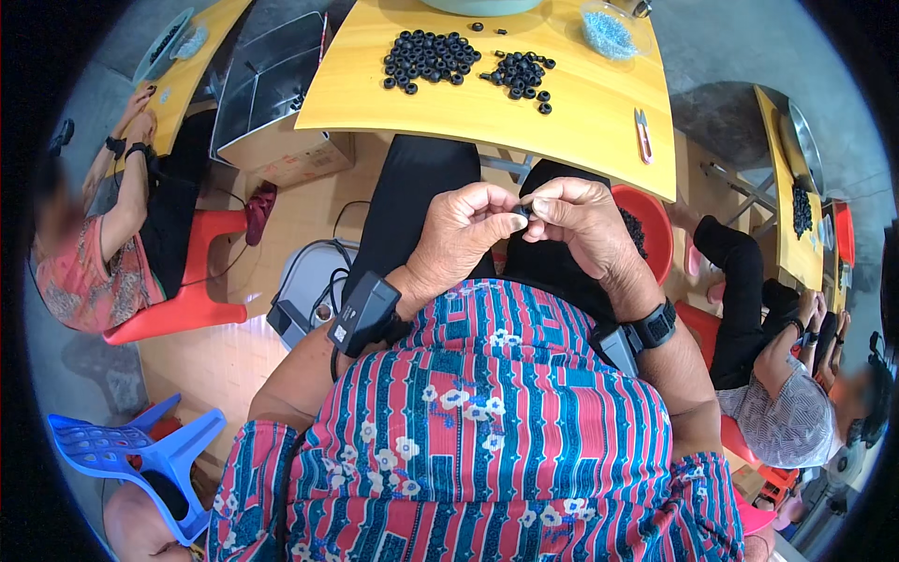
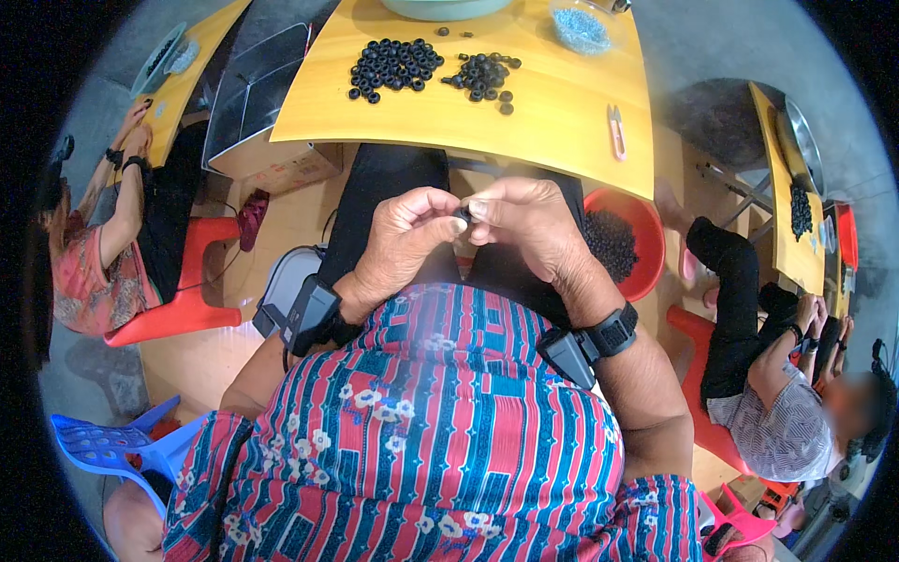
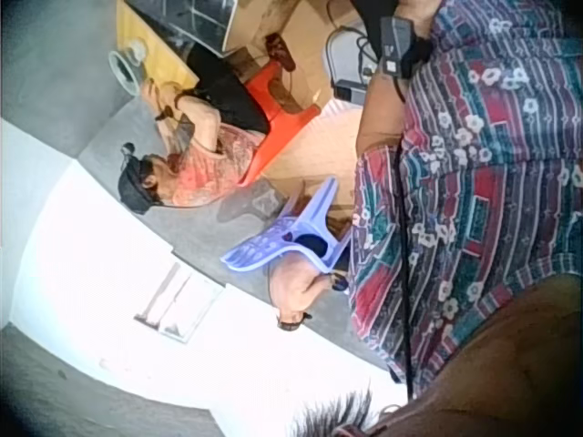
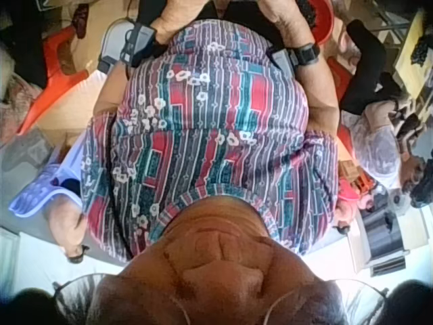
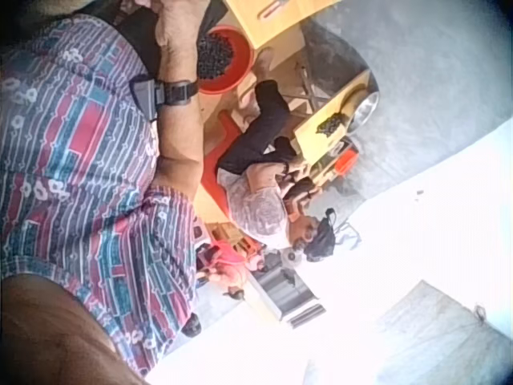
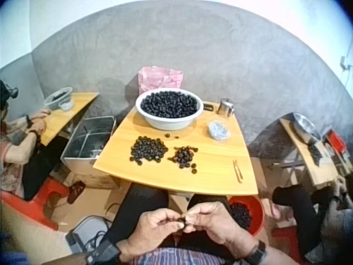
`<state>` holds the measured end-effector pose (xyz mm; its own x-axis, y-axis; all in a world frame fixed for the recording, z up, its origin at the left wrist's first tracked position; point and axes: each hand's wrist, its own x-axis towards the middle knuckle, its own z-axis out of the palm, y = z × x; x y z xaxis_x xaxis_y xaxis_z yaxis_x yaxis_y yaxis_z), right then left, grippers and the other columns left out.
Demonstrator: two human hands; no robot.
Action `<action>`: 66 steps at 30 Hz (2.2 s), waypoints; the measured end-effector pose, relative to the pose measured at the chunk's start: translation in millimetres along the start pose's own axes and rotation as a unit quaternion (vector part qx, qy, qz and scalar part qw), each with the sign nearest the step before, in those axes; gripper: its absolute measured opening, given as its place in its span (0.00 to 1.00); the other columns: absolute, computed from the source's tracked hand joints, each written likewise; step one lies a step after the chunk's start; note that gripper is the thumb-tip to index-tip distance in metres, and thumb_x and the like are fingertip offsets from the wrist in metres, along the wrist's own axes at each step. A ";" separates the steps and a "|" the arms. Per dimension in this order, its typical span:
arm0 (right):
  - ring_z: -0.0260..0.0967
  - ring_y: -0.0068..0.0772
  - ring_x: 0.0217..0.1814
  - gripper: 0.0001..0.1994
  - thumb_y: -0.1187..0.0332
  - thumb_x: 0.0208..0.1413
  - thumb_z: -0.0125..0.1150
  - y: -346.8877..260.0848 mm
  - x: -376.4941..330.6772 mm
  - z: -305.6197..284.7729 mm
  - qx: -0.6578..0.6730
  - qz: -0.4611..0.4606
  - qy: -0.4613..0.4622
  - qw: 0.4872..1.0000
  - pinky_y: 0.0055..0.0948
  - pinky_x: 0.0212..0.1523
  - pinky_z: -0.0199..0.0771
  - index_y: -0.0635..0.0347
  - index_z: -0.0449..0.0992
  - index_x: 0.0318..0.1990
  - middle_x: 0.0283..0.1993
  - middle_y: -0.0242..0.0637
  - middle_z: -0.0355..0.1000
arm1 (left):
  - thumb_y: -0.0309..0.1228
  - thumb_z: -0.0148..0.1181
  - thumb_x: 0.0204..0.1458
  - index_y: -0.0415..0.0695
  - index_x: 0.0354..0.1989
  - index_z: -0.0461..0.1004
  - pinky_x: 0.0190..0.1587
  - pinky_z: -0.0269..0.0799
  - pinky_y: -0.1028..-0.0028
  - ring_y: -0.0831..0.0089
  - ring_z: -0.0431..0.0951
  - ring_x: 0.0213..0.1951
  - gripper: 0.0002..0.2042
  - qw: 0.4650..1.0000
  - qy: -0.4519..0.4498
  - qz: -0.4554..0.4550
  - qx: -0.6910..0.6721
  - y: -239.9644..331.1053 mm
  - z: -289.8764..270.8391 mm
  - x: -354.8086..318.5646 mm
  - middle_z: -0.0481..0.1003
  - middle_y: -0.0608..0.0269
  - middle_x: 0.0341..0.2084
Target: Manually assembling small blue pins into black plastic rings in a workshop setting.
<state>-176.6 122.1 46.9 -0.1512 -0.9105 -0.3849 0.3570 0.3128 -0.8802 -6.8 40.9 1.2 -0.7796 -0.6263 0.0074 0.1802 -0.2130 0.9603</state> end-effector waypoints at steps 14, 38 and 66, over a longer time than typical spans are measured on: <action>0.74 0.27 0.30 0.07 0.72 0.55 0.57 8.5 1.3 -1.6 0.069 0.012 -0.028 0.997 0.27 0.34 0.78 0.65 0.73 0.39 0.29 0.38 0.73 | 0.25 0.60 0.52 0.36 0.38 0.74 0.39 0.70 0.81 0.82 0.74 0.35 0.08 1.000 0.005 -0.018 0.009 3.5 1.2 -1.2 0.75 0.66 0.32; 0.68 0.25 0.31 0.15 0.59 0.60 0.51 7.4 -2.1 -0.9 0.020 0.037 -0.116 0.992 0.26 0.38 0.72 0.66 0.71 0.36 0.30 0.35 0.69 | 0.20 0.62 0.47 0.38 0.42 0.76 0.38 0.70 0.81 0.81 0.74 0.35 0.12 0.989 0.026 0.073 0.124 -4.1 -0.9 2.4 0.74 0.65 0.32; 0.69 0.41 0.39 0.11 0.75 0.52 0.54 11.2 -7.1 10.5 -0.391 -0.271 -0.005 0.880 0.31 0.41 0.69 0.61 0.68 0.44 0.35 0.42 0.68 | 0.26 0.62 0.50 0.36 0.58 0.63 0.47 0.68 0.79 0.80 0.70 0.43 0.26 0.997 -0.057 0.027 0.053 0.3 2.9 4.3 0.71 0.64 0.41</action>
<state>-161.9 129.3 42.7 -0.0940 -0.9845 0.1482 -0.5094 -0.0803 -0.8568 -11.9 40.4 2.4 -0.8339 -0.5450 0.0864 0.1651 -0.0969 0.9815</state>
